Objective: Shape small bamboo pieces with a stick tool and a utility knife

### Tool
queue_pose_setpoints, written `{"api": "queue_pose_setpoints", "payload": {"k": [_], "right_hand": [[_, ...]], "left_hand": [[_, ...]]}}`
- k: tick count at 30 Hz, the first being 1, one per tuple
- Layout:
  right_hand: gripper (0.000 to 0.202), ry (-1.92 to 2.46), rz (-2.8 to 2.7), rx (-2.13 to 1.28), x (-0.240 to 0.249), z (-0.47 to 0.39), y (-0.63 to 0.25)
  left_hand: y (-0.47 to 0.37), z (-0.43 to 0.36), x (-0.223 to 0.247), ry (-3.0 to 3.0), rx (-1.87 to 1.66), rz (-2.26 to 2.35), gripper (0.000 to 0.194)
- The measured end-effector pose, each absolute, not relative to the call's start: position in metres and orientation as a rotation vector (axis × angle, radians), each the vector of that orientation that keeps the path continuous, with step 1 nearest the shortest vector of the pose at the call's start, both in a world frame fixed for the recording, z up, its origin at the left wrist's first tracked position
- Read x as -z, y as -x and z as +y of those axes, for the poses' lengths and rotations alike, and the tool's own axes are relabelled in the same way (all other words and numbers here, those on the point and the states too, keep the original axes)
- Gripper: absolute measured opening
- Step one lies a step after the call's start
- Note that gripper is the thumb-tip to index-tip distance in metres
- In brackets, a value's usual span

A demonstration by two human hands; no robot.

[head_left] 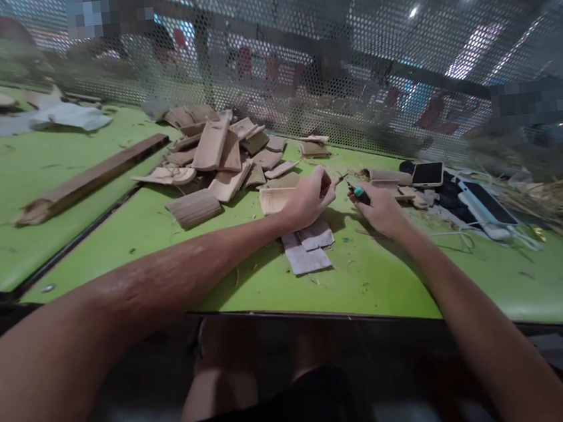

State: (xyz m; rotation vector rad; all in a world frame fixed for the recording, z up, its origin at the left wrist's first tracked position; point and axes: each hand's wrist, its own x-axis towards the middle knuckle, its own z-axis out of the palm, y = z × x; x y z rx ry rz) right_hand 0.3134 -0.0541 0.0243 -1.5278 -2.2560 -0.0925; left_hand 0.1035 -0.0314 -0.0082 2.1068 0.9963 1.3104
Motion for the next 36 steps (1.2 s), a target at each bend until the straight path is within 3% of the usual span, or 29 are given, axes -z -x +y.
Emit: {"api": "queue_pose_setpoints", "payload": {"k": [17, 29, 36], "right_hand": [[0.019, 1.443, -2.197, -0.315, -0.0339, -0.0642, -0.304], [0.018, 1.454, -2.163, -0.341, -0.0315, -0.0619, -0.3059], [0.021, 1.435, -2.165, -0.363, -0.0318, -0.063, -0.3055]], "left_hand": [[-0.1014, -0.0341, 0.0088, -2.152, -1.318, 0.966, 0.011], [-0.1022, -0.0361, 0.0082, -2.254, -1.184, 1.044, 0.006], [-0.1032, -0.0396, 0.0043, -2.34, -1.081, 1.088, 0.018]]}}
